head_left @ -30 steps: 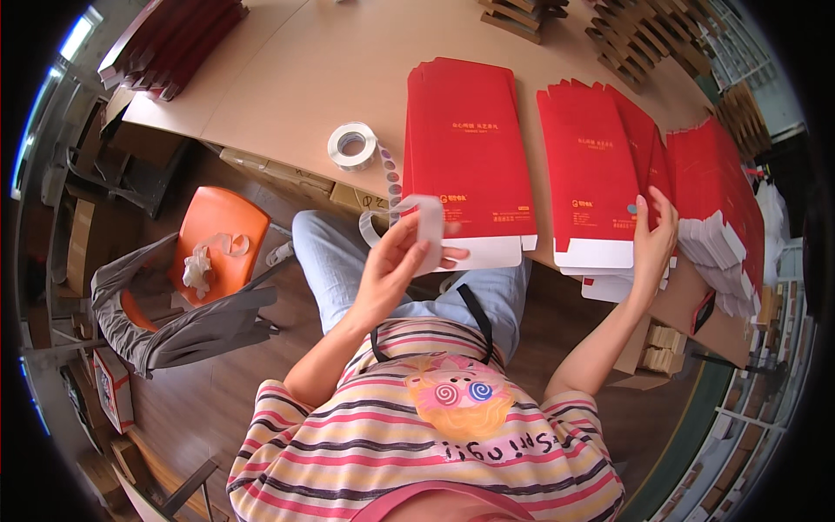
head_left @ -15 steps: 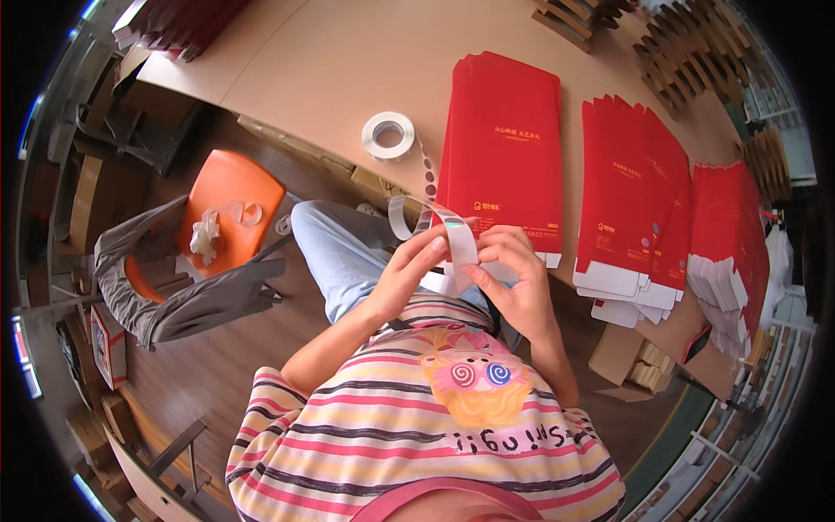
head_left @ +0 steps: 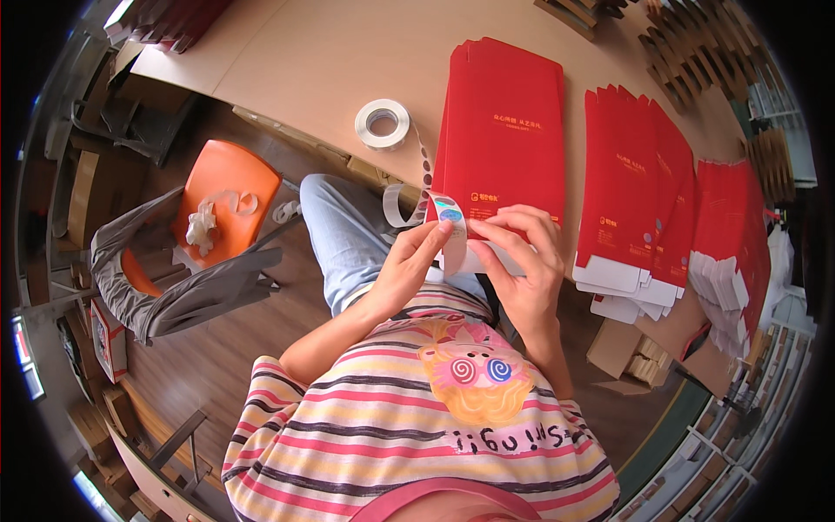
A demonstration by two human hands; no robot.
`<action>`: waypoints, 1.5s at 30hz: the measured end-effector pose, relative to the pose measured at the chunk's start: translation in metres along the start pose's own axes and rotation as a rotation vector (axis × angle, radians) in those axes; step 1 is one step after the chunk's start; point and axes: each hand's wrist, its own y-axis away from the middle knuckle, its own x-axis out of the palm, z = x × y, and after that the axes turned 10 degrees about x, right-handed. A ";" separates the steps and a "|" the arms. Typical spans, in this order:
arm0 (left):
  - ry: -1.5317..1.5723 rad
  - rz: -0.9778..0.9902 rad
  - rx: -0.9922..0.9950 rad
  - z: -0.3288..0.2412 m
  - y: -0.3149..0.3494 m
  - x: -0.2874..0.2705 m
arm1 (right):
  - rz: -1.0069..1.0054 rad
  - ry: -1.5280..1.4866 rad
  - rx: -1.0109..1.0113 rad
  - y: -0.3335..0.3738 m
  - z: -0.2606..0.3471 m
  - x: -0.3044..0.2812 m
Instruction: The person is peeling small circular stickers from a roll and applying them to the bottom corner of red paper folders.
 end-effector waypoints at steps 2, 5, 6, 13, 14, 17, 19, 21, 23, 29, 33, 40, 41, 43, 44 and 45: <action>-0.034 0.020 0.028 0.004 -0.001 0.003 | 0.000 0.014 -0.019 -0.002 -0.006 0.005; -0.049 0.032 0.050 0.009 -0.004 0.004 | 0.010 -0.001 -0.034 0.000 -0.013 0.008; 0.060 -0.001 0.030 0.018 -0.009 0.001 | 0.010 0.043 -0.077 -0.002 -0.013 0.006; 0.006 -0.144 0.032 0.019 -0.013 0.006 | -0.025 0.213 -0.280 0.001 -0.019 0.009; 0.069 -0.114 0.019 0.021 -0.014 0.003 | -0.035 0.296 -0.342 0.006 -0.024 0.010; 0.146 -0.094 0.026 0.022 -0.015 0.003 | -0.024 0.319 -0.361 0.008 -0.029 0.013; 0.163 -0.097 0.046 0.018 -0.016 0.005 | -0.026 0.274 -0.316 0.004 -0.029 0.011; 0.104 -0.074 0.026 0.010 -0.013 0.007 | -0.029 0.099 -0.238 0.004 -0.032 0.011; 0.076 -0.101 0.034 0.015 -0.012 0.009 | -0.048 0.109 -0.234 0.003 -0.029 0.010; -0.136 -0.188 -0.011 0.011 -0.014 0.017 | -0.061 0.292 -0.354 0.009 -0.027 0.008; -0.099 -0.160 0.088 0.006 -0.013 0.021 | -0.012 0.136 -0.256 0.004 -0.028 0.010; -0.075 -0.155 0.083 0.007 -0.015 0.021 | 0.099 -0.012 -0.181 0.003 -0.029 0.000; -0.011 -0.128 0.102 0.003 -0.017 0.022 | 0.095 -0.005 -0.177 0.001 -0.030 -0.006; 0.007 -0.001 0.141 0.002 -0.022 0.018 | 0.189 -0.316 -0.021 -0.005 -0.038 -0.025; -0.188 0.010 0.178 0.004 -0.023 0.014 | 0.210 -0.350 0.071 -0.011 -0.052 -0.038; -0.382 0.024 0.215 0.007 -0.023 0.013 | 0.211 -0.281 0.176 -0.017 -0.063 -0.054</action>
